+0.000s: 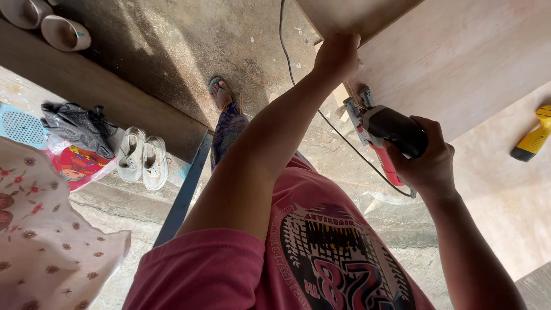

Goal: The person uses a jigsaw to cut along the edge of a large sheet of plywood. They guide the tool steadily along the marked line while holding the wood with their other hand.

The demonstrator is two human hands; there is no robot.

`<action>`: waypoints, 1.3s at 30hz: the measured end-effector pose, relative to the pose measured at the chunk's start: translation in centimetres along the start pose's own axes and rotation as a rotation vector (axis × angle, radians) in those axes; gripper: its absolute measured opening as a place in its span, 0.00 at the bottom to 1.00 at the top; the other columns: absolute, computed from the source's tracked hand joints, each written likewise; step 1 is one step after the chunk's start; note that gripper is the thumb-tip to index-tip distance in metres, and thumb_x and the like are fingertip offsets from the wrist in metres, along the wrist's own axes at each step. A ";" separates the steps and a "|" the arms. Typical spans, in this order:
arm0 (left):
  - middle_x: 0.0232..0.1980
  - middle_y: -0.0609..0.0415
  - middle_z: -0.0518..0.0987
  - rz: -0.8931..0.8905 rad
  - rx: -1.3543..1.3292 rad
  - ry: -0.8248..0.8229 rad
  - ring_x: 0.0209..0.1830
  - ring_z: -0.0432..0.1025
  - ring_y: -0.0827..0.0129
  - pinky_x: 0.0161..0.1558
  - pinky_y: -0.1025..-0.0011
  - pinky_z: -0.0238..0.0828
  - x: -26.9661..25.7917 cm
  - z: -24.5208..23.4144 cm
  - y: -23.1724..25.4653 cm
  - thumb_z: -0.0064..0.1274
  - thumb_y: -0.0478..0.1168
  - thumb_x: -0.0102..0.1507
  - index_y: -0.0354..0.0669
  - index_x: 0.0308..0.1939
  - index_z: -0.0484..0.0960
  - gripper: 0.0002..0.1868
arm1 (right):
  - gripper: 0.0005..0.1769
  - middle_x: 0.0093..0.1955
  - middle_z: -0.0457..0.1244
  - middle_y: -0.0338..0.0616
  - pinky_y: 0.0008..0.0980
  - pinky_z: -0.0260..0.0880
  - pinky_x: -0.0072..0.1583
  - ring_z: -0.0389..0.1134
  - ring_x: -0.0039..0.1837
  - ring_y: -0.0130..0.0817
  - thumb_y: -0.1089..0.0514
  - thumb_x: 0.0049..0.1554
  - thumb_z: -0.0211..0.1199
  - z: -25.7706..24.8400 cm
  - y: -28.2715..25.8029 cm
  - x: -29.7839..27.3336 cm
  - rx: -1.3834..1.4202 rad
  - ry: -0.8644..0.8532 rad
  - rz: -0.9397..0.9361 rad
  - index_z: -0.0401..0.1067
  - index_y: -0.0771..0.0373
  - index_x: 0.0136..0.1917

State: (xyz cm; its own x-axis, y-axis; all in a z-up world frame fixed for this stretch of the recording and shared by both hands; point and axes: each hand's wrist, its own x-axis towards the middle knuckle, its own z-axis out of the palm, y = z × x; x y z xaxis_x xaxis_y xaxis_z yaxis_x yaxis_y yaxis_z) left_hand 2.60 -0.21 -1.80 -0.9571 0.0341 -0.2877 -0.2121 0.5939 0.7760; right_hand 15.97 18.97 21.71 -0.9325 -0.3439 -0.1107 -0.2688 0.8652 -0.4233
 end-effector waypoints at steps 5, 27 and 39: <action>0.34 0.50 0.84 0.025 0.039 -0.011 0.38 0.79 0.55 0.35 0.59 0.77 0.3 -0.4 0.2 0.66 0.39 0.50 0.44 0.34 0.78 0.14 | 0.31 0.50 0.70 0.50 0.38 0.73 0.45 0.73 0.45 0.45 0.56 0.53 0.76 0.0 0.8 0.2 0.009 0.001 0.017 0.68 0.67 0.65; 0.49 0.42 0.81 0.164 0.175 -0.454 0.50 0.76 0.48 0.48 0.56 0.74 2.9 -4.4 0.2 0.72 0.54 0.51 0.39 0.46 0.75 0.31 | 0.36 0.56 0.72 0.32 0.25 0.71 0.58 0.71 0.55 0.21 0.57 0.45 0.78 -0.8 -3.2 1.6 0.228 -0.082 0.485 0.75 0.55 0.68; 0.51 0.42 0.81 0.112 0.234 -0.563 0.52 0.76 0.47 0.46 0.52 0.75 3.2 -6.7 1.2 0.69 0.54 0.55 0.39 0.49 0.73 0.30 | 0.39 0.60 0.71 0.37 0.32 0.71 0.56 0.73 0.56 0.32 0.53 0.46 0.76 -0.4 -3.9 2.0 0.116 -0.084 0.496 0.71 0.48 0.71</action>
State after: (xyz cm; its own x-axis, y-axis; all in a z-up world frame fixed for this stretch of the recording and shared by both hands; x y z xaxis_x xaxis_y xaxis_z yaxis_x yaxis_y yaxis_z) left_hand -2.02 -4.77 1.99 -0.7068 0.4875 -0.5126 -0.0063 0.7203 0.6937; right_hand 15.04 15.03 23.55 -0.9171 0.0649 -0.3934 0.2337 0.8869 -0.3984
